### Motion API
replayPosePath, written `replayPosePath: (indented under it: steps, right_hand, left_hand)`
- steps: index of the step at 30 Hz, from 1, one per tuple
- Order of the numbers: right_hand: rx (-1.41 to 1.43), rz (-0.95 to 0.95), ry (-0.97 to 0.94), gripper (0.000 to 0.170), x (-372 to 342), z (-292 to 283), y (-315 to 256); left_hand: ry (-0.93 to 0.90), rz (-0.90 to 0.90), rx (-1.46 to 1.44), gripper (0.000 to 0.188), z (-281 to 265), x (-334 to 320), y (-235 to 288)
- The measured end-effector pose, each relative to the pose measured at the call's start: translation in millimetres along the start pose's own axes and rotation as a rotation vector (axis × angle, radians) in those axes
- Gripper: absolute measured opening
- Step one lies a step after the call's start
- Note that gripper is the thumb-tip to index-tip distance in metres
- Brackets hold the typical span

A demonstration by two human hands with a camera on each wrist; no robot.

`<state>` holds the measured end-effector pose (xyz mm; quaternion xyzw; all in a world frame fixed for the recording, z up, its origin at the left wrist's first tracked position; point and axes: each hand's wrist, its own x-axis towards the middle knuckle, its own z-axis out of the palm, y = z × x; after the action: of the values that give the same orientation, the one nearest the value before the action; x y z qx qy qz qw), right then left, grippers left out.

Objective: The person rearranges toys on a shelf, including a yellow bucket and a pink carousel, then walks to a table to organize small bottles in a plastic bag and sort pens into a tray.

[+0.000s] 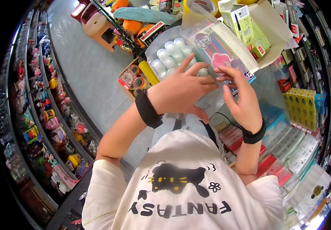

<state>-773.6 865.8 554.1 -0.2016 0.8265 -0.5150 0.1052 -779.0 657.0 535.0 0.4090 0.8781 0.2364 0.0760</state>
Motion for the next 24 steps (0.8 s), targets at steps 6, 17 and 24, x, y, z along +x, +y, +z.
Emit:
replayPosePath:
  steps: [6,17,24]
  right_hand:
    - [0.036,-0.031,-0.002,0.042,1,-1,4]
    - [-0.022,-0.044,-0.021,0.041,4,-1,2]
    - [-0.089,-0.07,0.016,0.039,6,4,-1]
  left_hand:
    - [-0.105,0.019,-0.05,0.053,-21,-7,-2]
    - [0.057,-0.147,-0.138,0.028,1,-52,13]
    - [0.292,-0.358,-0.275,0.021,26,-47,15]
